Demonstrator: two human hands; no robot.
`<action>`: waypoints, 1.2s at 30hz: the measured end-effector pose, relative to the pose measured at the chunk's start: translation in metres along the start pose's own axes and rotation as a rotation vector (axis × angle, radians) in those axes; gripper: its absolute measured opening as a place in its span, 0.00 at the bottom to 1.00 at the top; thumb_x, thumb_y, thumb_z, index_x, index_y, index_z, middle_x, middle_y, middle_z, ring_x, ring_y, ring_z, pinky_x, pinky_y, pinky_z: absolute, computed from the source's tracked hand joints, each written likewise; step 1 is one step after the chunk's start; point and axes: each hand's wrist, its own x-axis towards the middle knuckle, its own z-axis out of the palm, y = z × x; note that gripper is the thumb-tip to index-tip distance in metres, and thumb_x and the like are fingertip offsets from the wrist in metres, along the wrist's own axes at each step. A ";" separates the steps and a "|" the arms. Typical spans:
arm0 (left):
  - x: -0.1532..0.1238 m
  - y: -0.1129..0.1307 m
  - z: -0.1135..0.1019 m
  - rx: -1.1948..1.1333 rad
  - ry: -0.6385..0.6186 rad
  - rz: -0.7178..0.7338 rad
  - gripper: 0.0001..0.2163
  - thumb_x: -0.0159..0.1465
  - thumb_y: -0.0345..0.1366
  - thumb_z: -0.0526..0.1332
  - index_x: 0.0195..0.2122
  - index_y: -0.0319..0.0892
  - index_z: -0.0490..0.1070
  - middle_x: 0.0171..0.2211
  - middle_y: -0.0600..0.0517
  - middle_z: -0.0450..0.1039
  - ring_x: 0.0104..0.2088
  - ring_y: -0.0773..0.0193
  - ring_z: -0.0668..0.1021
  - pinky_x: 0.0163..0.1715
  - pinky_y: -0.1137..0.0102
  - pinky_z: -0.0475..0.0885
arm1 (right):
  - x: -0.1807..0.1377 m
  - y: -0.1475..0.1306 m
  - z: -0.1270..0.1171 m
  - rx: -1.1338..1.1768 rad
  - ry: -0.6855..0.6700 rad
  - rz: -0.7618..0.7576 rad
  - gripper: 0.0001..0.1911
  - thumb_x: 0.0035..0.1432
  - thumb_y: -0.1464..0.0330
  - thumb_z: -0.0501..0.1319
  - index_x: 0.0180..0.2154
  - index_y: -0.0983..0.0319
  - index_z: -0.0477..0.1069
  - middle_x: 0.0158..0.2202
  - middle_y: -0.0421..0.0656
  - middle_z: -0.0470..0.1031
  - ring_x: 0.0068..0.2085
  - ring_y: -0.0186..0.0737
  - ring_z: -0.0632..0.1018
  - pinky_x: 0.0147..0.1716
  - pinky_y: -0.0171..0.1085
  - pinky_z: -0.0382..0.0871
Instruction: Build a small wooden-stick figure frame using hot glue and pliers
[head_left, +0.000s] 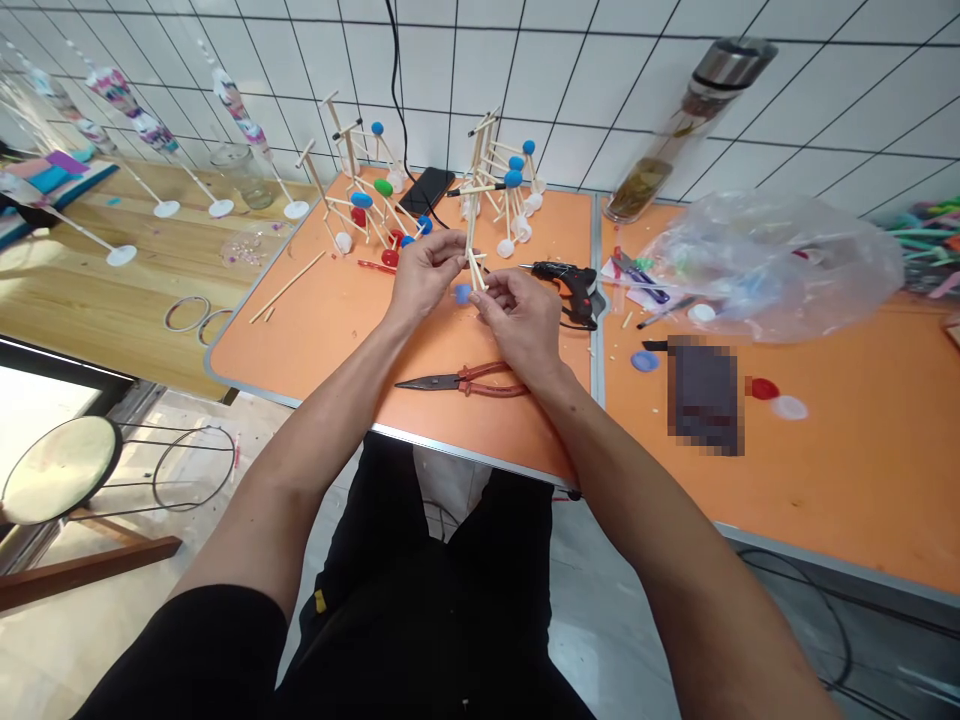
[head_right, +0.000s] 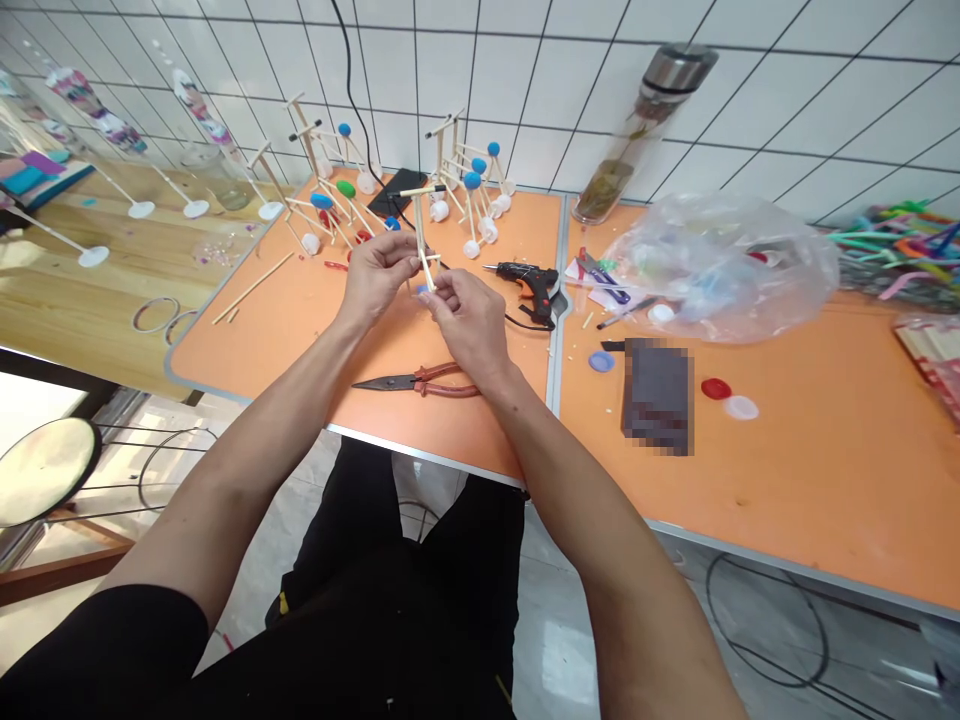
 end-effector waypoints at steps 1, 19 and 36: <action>0.000 0.000 0.000 0.002 -0.002 0.004 0.10 0.65 0.37 0.75 0.47 0.44 0.82 0.45 0.46 0.89 0.55 0.50 0.89 0.58 0.56 0.85 | 0.000 0.001 0.000 0.010 0.001 0.007 0.06 0.67 0.63 0.71 0.40 0.57 0.78 0.35 0.37 0.82 0.33 0.38 0.81 0.39 0.41 0.82; 0.000 0.003 0.002 -0.001 0.001 -0.006 0.07 0.68 0.36 0.74 0.45 0.44 0.82 0.44 0.48 0.89 0.54 0.52 0.90 0.58 0.56 0.85 | 0.000 -0.003 0.000 0.106 0.025 0.150 0.31 0.61 0.35 0.72 0.34 0.57 0.75 0.29 0.37 0.79 0.29 0.40 0.85 0.31 0.39 0.82; 0.001 0.001 0.002 -0.022 0.007 -0.016 0.05 0.68 0.34 0.74 0.44 0.45 0.83 0.45 0.49 0.89 0.57 0.50 0.88 0.60 0.53 0.84 | 0.000 0.001 0.000 0.062 0.020 0.139 0.33 0.60 0.33 0.70 0.35 0.56 0.76 0.29 0.37 0.79 0.30 0.41 0.84 0.34 0.42 0.84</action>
